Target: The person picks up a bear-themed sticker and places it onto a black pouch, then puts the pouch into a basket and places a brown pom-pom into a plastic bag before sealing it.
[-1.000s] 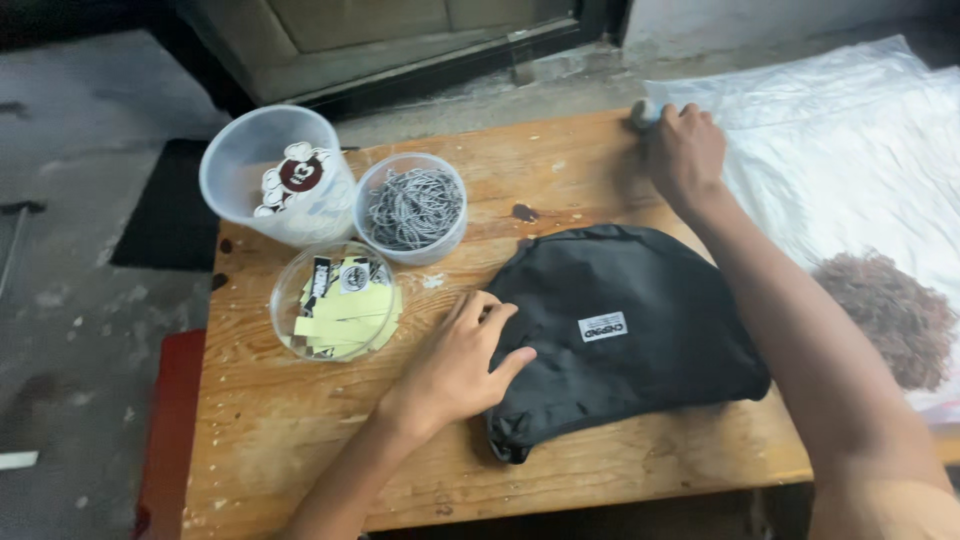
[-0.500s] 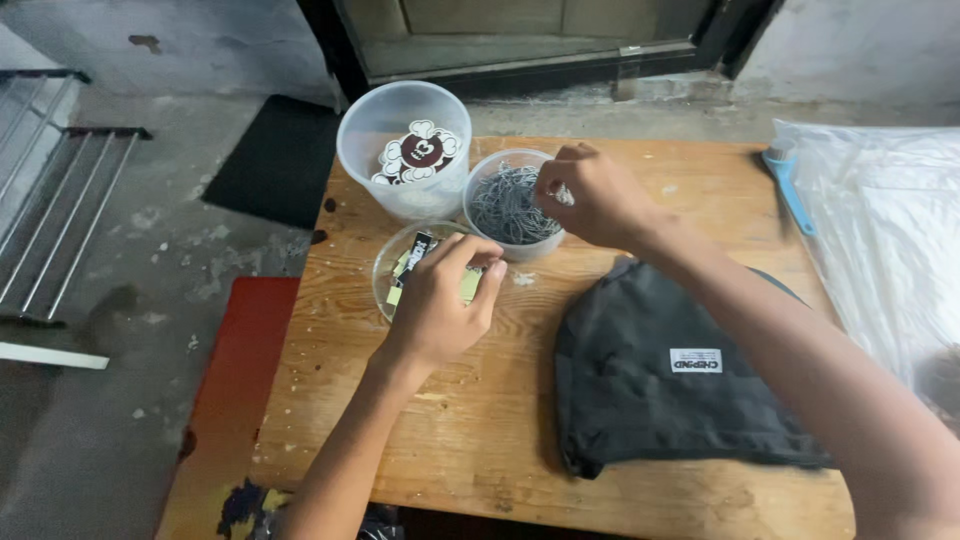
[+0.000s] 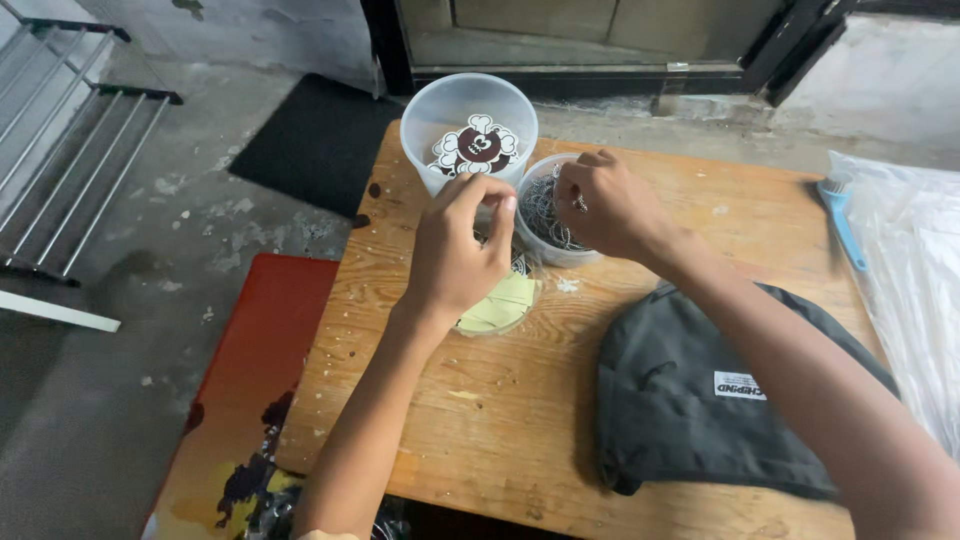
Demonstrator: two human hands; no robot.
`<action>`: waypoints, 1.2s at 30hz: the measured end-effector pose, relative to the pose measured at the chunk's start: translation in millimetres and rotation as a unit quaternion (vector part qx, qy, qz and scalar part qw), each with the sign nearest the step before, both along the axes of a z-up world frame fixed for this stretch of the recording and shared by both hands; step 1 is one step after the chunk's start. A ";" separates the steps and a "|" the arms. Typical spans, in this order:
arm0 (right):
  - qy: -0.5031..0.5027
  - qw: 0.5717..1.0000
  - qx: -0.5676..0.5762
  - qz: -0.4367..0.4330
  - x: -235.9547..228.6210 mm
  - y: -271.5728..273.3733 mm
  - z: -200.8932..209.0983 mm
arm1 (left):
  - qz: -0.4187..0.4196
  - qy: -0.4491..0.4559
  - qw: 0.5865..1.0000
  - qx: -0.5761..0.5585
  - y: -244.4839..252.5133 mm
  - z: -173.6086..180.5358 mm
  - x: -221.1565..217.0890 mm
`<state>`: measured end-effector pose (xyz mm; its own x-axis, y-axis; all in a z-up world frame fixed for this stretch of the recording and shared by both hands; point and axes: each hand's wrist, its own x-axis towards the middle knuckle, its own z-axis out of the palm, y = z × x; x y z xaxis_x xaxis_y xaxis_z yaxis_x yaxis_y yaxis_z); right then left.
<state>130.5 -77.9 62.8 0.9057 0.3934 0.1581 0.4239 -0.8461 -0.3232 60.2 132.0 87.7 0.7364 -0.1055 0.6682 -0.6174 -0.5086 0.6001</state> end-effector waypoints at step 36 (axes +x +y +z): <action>0.073 0.979 -0.190 0.013 102.8 114.7 35.4 | 0.083 -0.059 0.981 0.164 23.9 -25.3 -2.0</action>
<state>233.3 36.8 98.2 0.8962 0.4226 -0.1349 0.4203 -0.9062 -0.0466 58.2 155.9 62.4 0.6819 -0.2148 0.6992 -0.5649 -0.7619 0.3168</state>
